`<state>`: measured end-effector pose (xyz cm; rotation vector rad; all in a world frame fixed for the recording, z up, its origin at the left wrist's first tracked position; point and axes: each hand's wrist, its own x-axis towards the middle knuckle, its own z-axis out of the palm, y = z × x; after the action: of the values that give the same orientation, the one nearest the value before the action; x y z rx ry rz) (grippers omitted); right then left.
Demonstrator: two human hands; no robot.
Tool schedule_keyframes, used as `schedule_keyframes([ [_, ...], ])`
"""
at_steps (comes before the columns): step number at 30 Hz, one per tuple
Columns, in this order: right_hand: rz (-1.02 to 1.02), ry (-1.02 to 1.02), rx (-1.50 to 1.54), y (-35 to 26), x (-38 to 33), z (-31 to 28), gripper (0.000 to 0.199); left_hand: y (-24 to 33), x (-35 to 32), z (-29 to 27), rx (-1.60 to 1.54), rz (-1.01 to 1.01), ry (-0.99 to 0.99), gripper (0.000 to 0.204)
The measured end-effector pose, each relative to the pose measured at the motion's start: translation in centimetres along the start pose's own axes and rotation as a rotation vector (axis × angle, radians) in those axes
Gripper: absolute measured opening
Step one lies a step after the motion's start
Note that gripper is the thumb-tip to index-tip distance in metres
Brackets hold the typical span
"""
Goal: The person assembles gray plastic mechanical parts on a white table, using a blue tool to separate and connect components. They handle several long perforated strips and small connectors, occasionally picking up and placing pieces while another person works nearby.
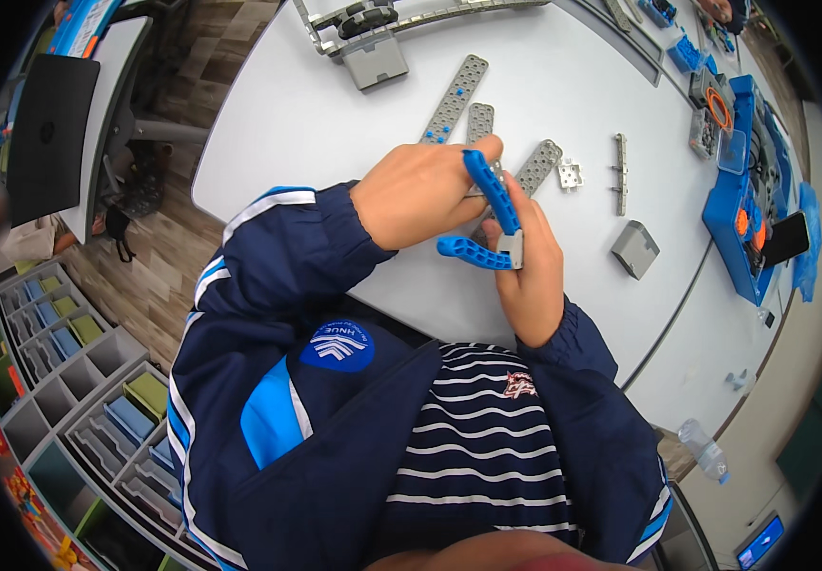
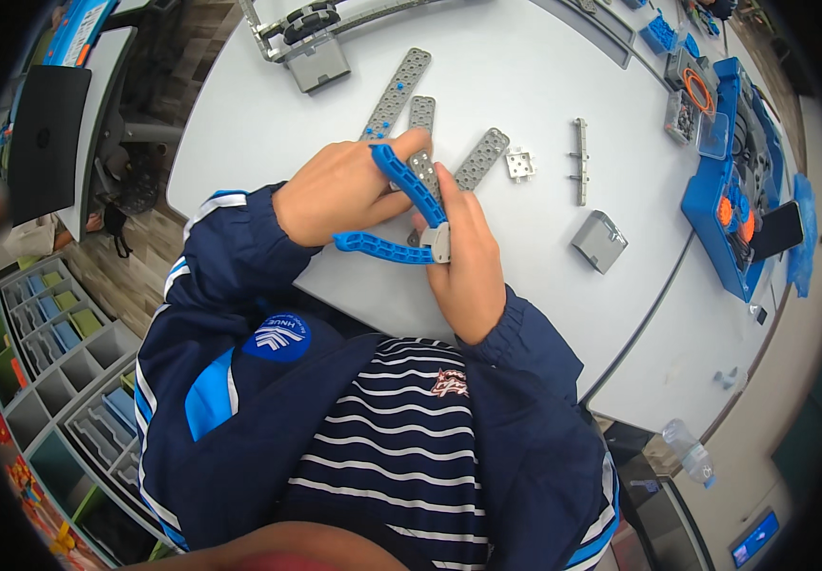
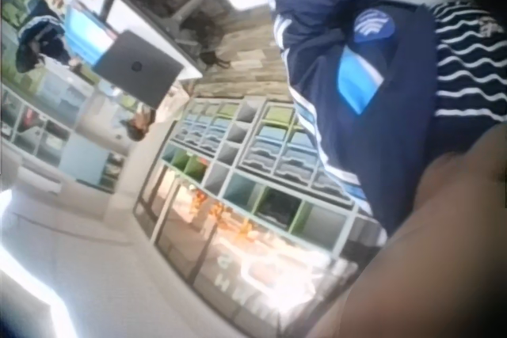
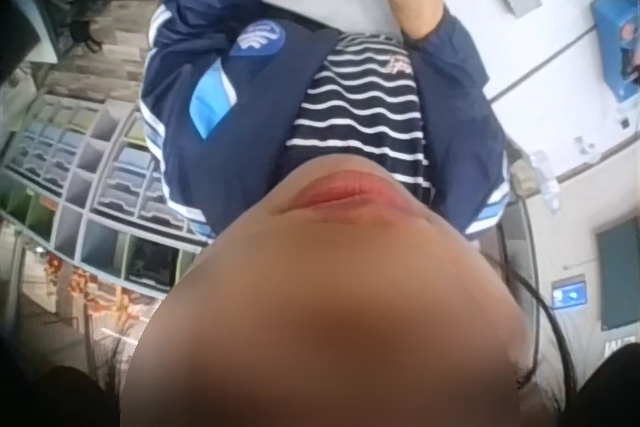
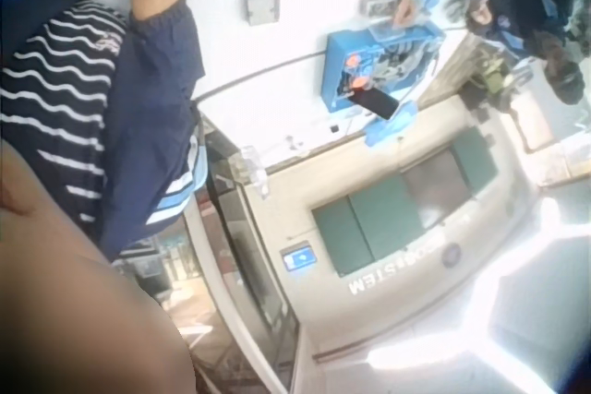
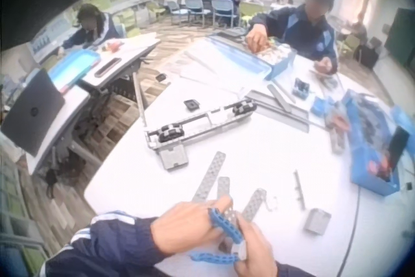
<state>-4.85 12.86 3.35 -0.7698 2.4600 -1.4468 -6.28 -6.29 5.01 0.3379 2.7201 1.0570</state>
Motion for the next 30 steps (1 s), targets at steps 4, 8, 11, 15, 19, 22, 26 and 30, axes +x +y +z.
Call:
schedule_keyframes([
  [4, 0.037, 0.108, -0.017, -0.2, 0.0, -0.2, 0.052, 0.7, 0.0, 2.3, 0.066, 0.145, 0.409, 0.037],
  [8, 0.186, 0.069, 0.092, 0.3, 0.3, 0.0, 0.042, -0.9, 0.1, 3.6, 0.299, 0.217, 0.450, 0.042],
  [11, 0.125, 0.048, 0.097, 0.5, 0.2, 0.5, 0.037, -3.2, -0.1, 2.8, 0.514, 0.349, 0.380, 0.046],
  [15, 0.192, 0.016, 0.186, 0.5, -0.1, 1.0, 0.036, -4.6, -0.1, 1.8, 0.528, 0.461, 0.384, 0.051],
  [19, 0.185, 0.039, 0.150, 0.9, 0.1, 1.2, 0.037, -4.6, 0.3, 1.8, 0.489, 0.437, 0.377, 0.052],
  [22, 0.131, 0.044, 0.154, 1.3, 0.2, 1.3, 0.039, -4.7, 0.4, 2.1, 0.466, 0.411, 0.362, 0.051],
  [26, 0.128, 0.020, 0.201, 1.4, 0.2, 1.5, 0.041, -5.2, 0.4, 2.1, 0.440, 0.407, 0.340, 0.045],
  [30, 0.169, -0.036, 0.207, 1.3, 0.1, 1.7, 0.039, -6.5, 1.5, 1.1, 0.398, 0.598, 0.252, 0.045],
])
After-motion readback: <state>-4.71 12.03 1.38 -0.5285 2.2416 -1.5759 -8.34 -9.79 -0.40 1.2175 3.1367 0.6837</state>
